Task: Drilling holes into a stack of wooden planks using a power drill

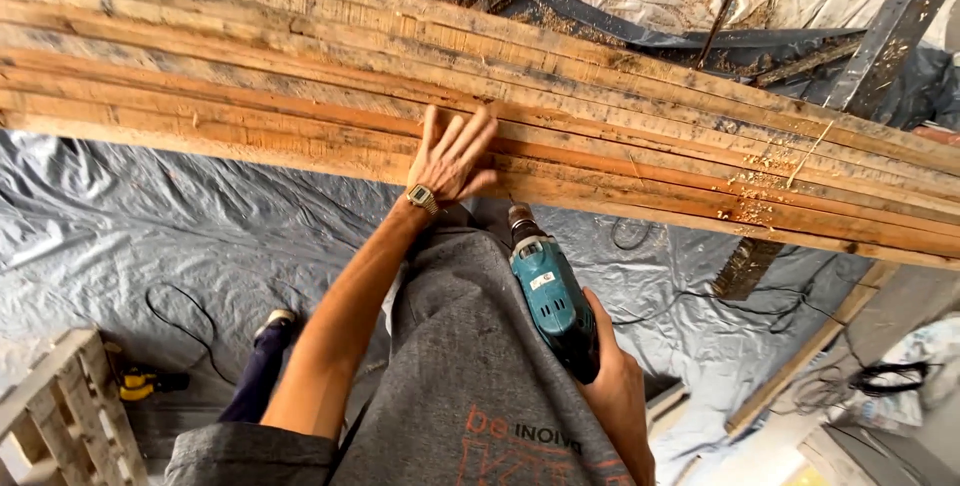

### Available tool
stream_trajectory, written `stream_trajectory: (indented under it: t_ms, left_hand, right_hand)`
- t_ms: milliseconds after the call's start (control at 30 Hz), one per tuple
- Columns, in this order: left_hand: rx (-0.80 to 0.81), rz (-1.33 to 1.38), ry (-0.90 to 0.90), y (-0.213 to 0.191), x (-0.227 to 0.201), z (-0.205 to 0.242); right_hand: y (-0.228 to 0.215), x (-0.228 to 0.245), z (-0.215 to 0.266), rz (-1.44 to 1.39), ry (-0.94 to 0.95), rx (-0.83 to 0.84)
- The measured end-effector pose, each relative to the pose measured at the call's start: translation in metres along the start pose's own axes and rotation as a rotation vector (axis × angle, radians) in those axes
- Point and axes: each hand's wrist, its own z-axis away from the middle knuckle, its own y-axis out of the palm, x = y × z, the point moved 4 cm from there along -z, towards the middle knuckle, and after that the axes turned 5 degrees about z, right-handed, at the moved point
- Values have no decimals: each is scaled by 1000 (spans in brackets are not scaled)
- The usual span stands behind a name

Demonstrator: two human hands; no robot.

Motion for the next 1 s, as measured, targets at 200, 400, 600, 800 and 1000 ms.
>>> stream_trajectory:
  t_ms: [200, 400, 600, 800, 1000]
  left_hand:
    - [-274, -141, -519, -17, 3, -15]
    - [-286, -153, -449, -21, 2, -11]
    - [-281, -198, -433, -27, -1, -7]
    - [-321, -200, -427, -26, -1, -6]
    - [-389, -167, -415, -29, 6, -7]
  right_hand:
    - [-9, 18, -6, 83, -33, 5]
    - [-27, 38, -10, 151, -56, 31]
    - [-41, 44, -16, 176, 17, 68]
    - [-48, 39, -27, 297, -3, 85]
    - [-57, 51, -37, 374, -39, 108]
